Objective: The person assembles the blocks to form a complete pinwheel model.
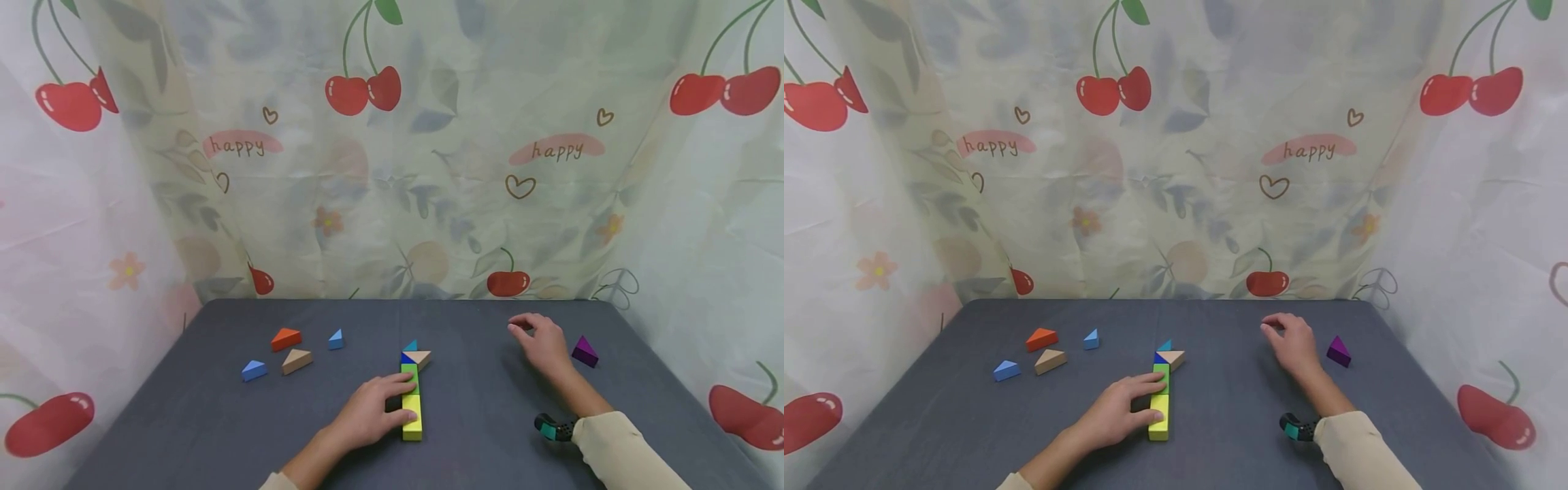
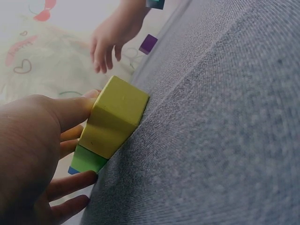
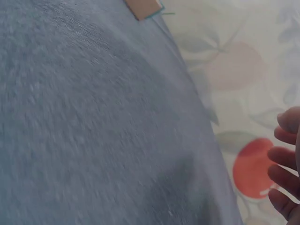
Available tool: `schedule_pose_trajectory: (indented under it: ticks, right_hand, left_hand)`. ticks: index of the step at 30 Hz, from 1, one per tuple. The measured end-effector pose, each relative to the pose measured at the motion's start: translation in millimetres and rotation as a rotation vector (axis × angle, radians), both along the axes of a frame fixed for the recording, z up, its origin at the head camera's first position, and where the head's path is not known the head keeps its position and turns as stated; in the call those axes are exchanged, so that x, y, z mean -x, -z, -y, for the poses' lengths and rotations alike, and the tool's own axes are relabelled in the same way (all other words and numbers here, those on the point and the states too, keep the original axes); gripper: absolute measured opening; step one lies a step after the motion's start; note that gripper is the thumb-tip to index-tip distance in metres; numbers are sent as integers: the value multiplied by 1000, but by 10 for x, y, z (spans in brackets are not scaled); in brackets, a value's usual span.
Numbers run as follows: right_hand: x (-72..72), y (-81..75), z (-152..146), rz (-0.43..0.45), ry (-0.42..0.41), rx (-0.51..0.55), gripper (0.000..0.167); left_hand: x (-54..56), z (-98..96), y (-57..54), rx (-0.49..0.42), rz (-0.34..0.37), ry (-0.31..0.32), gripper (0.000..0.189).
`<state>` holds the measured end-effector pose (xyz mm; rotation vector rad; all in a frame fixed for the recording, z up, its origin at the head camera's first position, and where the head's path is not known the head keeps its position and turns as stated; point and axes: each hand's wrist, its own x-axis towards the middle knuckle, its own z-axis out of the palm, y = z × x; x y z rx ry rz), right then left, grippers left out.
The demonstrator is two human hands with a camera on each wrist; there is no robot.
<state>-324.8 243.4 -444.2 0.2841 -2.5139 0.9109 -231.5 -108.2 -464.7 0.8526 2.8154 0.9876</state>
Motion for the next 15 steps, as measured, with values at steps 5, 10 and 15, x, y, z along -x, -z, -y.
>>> schedule_pose_trajectory:
  ticks: [5,10,15]
  right_hand:
    - [-18,-16,-167,-5,68,13,20]
    - [-38,-15,-304,7,134,22,22]
    - [-49,23,-445,16,206,43,25]
  left_hand:
    - [8,5,1,0,-5,3,54]
    - [9,13,13,1,-18,6,55]
    - [-2,10,16,-7,-36,18,55]
